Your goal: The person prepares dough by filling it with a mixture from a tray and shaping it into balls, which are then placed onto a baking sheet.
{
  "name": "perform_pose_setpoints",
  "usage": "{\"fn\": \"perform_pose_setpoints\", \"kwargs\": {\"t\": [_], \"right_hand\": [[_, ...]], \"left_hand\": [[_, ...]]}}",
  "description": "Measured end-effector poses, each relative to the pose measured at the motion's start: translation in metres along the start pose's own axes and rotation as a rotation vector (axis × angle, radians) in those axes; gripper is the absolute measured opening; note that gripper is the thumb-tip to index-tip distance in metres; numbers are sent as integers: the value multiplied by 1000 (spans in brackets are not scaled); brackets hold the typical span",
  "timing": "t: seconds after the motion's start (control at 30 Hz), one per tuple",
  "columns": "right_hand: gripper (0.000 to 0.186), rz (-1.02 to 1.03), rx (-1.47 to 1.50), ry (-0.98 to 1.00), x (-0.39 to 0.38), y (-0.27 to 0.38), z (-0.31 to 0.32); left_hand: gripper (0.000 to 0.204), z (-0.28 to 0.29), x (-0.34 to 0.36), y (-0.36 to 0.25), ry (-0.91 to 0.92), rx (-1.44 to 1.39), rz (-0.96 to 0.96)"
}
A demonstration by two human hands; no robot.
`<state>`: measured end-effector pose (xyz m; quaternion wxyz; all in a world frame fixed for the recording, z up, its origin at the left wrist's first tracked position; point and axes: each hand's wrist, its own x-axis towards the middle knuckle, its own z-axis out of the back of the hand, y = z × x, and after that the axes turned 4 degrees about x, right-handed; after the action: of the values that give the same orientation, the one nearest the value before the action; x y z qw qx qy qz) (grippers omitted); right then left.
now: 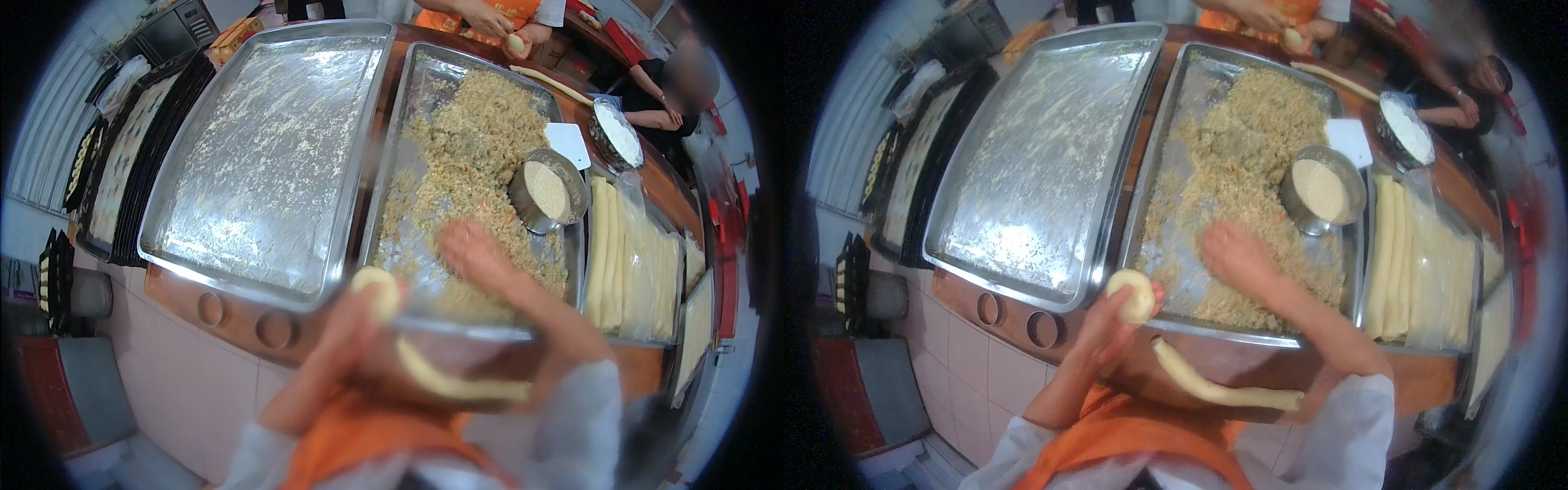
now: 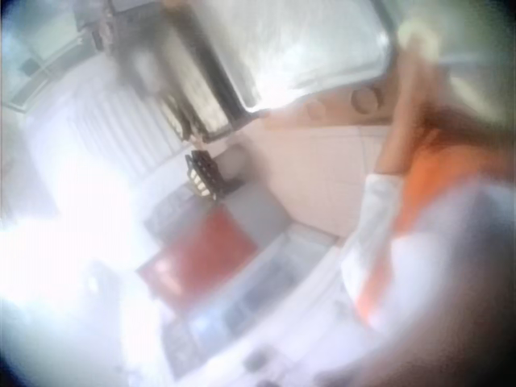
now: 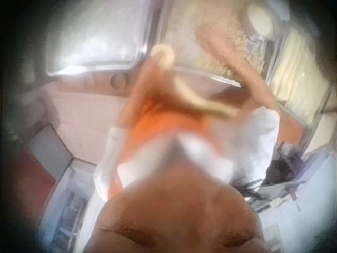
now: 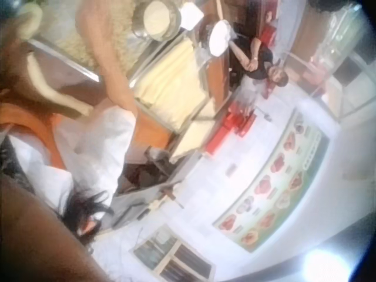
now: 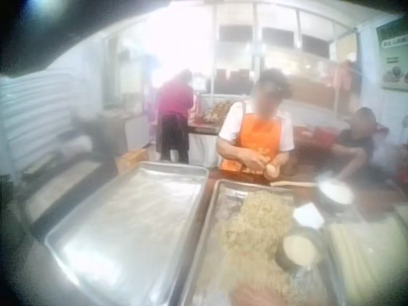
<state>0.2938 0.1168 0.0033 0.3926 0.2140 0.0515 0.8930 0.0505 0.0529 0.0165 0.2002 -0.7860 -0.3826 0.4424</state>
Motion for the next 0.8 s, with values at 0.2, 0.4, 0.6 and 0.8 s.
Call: {"fn": "perform_pose_setpoints", "kwargs": {"t": [0.2, 0.4, 0.6, 0.8], "right_hand": [[7, 87, 33, -97, -13, 5, 19], [7, 20, -17, 194, 1, -7, 11], [31, -507, 491, -195, 23, -6, -4], [21, -868, 890, -315, 7, 43, 7]], "left_hand": [[38, -4, -4, -2, 58, 10, -50], [39, -24, -10, -9, -6, 150, -15], [44, -37, -13, -20, 328, -274, 6], [43, -35, -22, -31, 414, -397, 10]]}}
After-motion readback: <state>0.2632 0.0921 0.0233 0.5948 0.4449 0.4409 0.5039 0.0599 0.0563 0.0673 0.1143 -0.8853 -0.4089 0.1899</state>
